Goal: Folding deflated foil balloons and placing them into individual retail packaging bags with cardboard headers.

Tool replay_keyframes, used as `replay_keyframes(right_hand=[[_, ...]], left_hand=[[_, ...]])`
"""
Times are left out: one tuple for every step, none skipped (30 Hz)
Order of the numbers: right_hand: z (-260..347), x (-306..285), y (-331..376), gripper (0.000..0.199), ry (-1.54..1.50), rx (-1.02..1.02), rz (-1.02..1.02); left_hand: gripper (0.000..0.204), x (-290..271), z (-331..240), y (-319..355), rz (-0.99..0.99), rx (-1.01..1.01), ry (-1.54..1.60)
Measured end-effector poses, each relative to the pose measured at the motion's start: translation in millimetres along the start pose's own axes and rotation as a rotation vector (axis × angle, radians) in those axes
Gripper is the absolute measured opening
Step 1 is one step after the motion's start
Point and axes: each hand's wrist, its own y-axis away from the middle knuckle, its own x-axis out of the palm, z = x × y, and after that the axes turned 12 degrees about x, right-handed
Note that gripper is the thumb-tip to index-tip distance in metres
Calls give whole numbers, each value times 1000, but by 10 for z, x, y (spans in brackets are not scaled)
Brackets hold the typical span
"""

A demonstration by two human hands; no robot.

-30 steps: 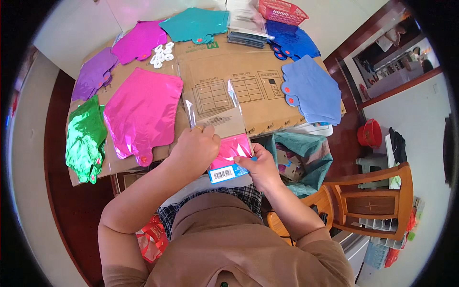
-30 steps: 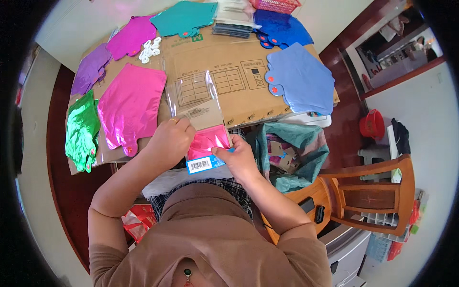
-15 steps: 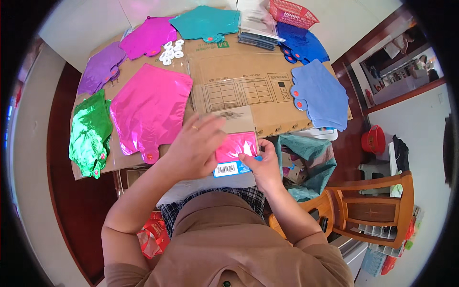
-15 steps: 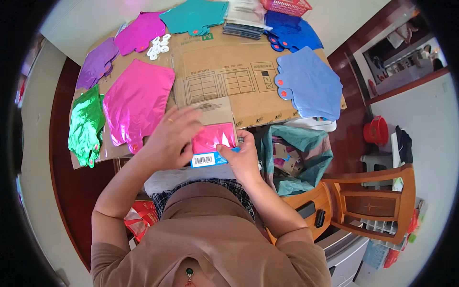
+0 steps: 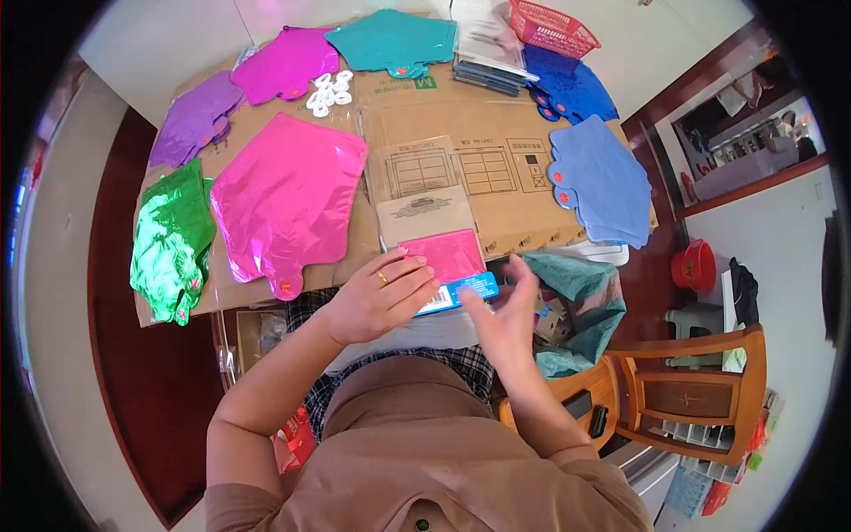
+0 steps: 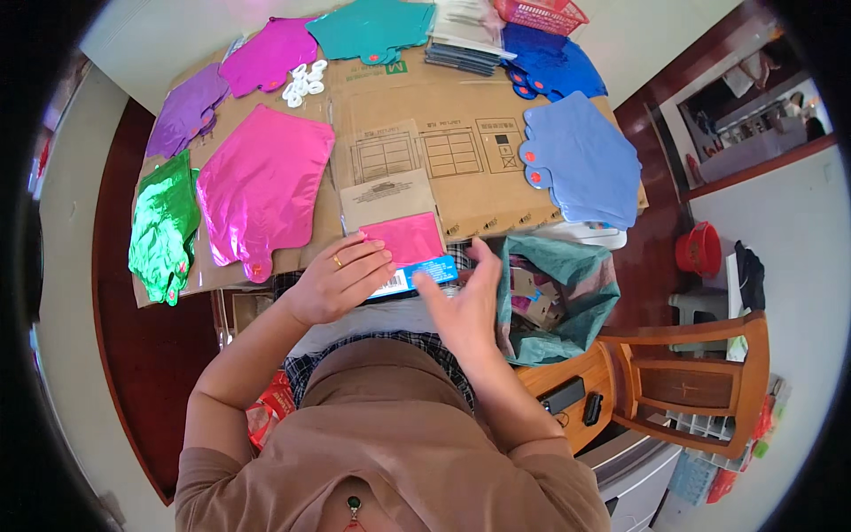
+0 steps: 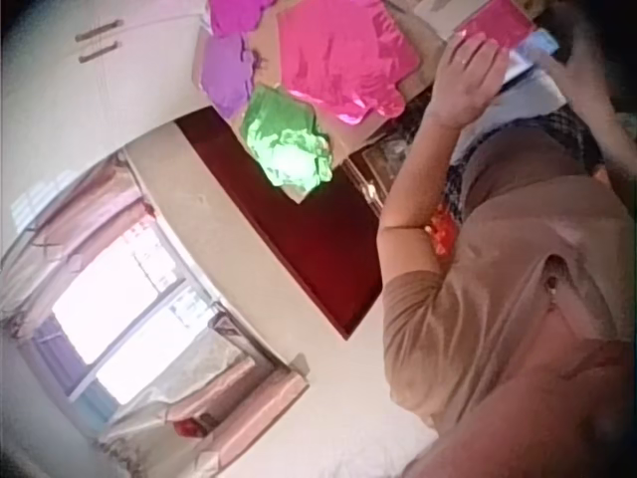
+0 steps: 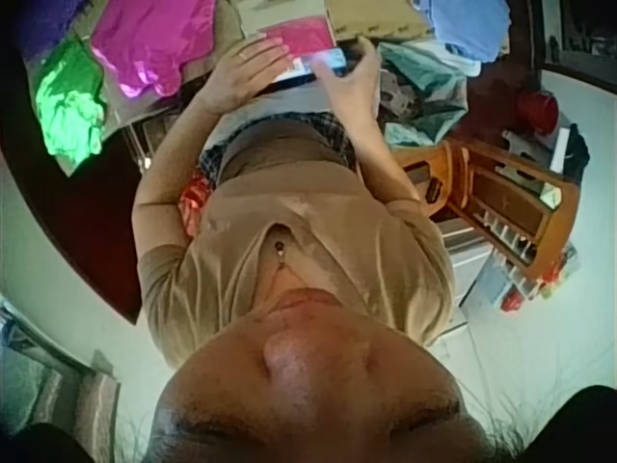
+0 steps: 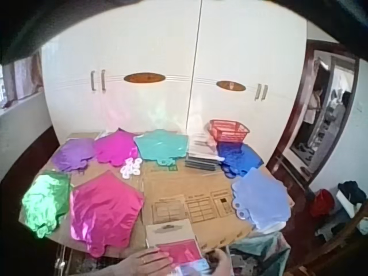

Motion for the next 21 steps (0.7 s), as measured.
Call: replay_keyframes(right_hand=[[99,-102,54,86,189,-273,-125],[211,-188,64,82,302,-403,-135],[312,-281,76,79,416,-529,-152],[356,-330,68,76,531,-656,-166],[342,-318,8,53,530,-852,-100],[296,-277,-68,47,549,-939,-84],[239,-207,-158,42,566,-1029,-59],[217,-163,-227,37,582,-1119,-33],[260,-135,-271,32,582,-1156,-38],[279,-129,-319,32,586,-1175,-23],[291,-136,-370,32,589,-1194,-8],[299,-139,-418,32,593,-1213,6],[295,-140,-456,32,597,-1236,-17],[276,-135,-495,32,602,-1257,-41],[264,-118,-532,32,601,-1281,-62],[274,-95,-559,32,592,-1290,-62],[286,-74,-581,32,584,-1299,-63],[299,-59,-600,31,577,-1307,-65],[317,-55,-617,32,579,-1299,-62],[338,-47,-632,33,580,-1291,-59],[343,-42,-638,34,583,-1278,-57]], left_hand=[[33,-9,0,0,0,-7,-4],[33,-17,5,3,-2,-17,-3],[33,-18,11,-8,-7,-20,3],[33,-22,13,-8,-12,-25,9],[34,-21,10,10,-5,-34,18],[36,-1,25,5,-1,-28,31],[37,5,31,10,5,-31,41],[39,-4,38,3,26,-64,114],[41,-37,51,-6,47,-102,182],[43,-79,71,-21,68,-139,251],[44,-160,117,-26,22,-191,302],[46,-297,191,-62,-25,-242,353],[47,-365,273,-88,-74,-289,407],[45,-359,375,-105,-57,-343,344],[44,-351,497,-121,-38,-401,278],[43,-354,608,-121,-19,-464,207],[43,-292,746,-84,51,-453,193],[43,-173,898,-17,121,-441,181],[43,-131,965,-13,187,-426,169],[43,-100,979,14,202,-416,162],[43,-81,972,2,220,-402,158]])
